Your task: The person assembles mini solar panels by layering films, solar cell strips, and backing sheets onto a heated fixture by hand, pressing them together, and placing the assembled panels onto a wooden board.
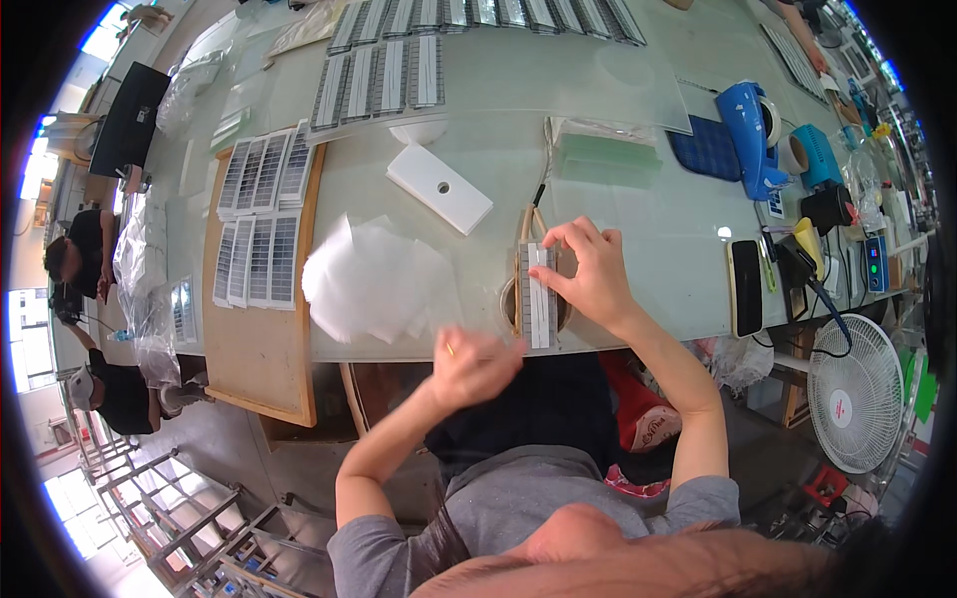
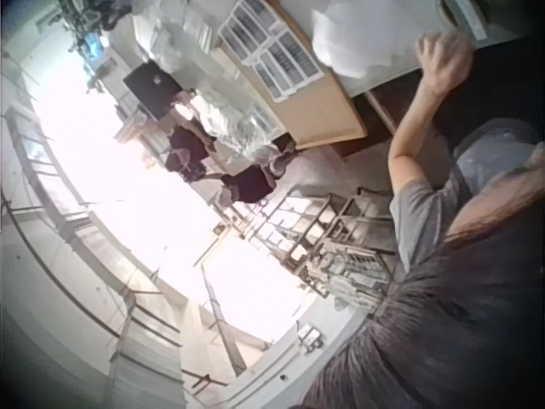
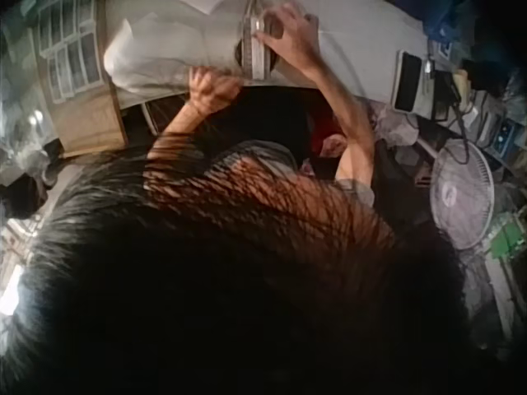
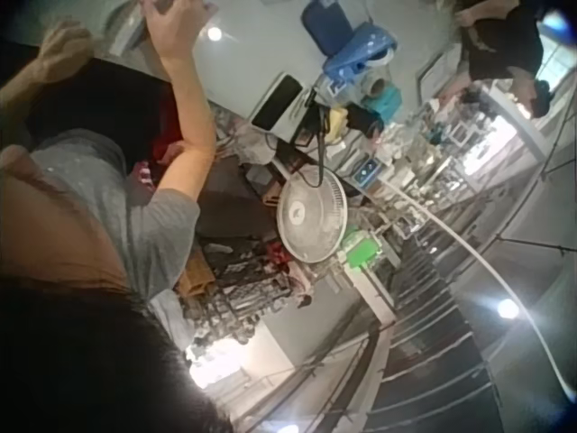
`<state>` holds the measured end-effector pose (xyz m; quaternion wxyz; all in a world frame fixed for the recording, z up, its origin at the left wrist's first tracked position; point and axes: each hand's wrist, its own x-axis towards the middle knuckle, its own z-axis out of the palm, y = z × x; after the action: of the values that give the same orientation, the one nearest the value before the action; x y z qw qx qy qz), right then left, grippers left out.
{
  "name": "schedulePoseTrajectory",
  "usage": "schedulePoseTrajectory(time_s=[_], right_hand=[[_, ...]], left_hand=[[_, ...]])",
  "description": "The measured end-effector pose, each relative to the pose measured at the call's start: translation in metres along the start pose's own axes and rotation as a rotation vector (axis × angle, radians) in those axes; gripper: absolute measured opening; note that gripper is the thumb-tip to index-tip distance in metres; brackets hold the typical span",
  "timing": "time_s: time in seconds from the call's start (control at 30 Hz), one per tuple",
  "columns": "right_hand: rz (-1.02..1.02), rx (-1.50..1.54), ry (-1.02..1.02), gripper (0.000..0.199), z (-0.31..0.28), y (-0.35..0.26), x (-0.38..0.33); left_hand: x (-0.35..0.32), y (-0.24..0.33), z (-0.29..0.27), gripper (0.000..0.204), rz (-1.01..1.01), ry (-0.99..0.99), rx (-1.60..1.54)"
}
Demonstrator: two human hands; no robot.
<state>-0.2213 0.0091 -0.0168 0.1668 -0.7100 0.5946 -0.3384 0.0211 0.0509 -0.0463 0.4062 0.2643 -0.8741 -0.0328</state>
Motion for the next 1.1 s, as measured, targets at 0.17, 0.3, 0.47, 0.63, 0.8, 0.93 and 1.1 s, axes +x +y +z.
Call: schedulePoseTrajectory(time_s=[0.17,0.3,0.47,0.63,0.8,0.93,1.1], right_hand=[[0.028,-0.014,-0.057,0.031,-0.004,0.0,0.0],[0.019,-0.023,-0.057,0.031,-0.002,-0.001,0.001],[0.052,-0.005,-0.077,0.031,-0.004,-0.003,0.001],[0.08,0.155,0.0,0.028,-0.01,0.0,0.004],[0.437,1.003,-0.177,0.024,-0.024,-0.01,0.009],[0.371,0.631,-0.121,0.024,-0.017,-0.006,-0.01],[0.091,0.112,0.064,0.023,-0.01,-0.012,-0.029]], left_hand=[[0.084,-0.084,0.017,0.034,-0.462,-0.019,0.11],[0.087,-0.105,0.02,0.038,-0.632,-0.209,0.066],[0.083,-0.125,0.013,0.035,-0.723,-0.253,-0.186],[0.098,-0.095,-0.003,0.016,-1.002,0.216,-0.663],[0.069,-0.033,-0.023,0.027,0.078,-0.113,-0.353],[0.044,-0.016,-0.008,0.025,0.085,-0.174,-0.441],[0.022,-0.01,-0.004,0.024,-0.006,-0.205,-0.424]])
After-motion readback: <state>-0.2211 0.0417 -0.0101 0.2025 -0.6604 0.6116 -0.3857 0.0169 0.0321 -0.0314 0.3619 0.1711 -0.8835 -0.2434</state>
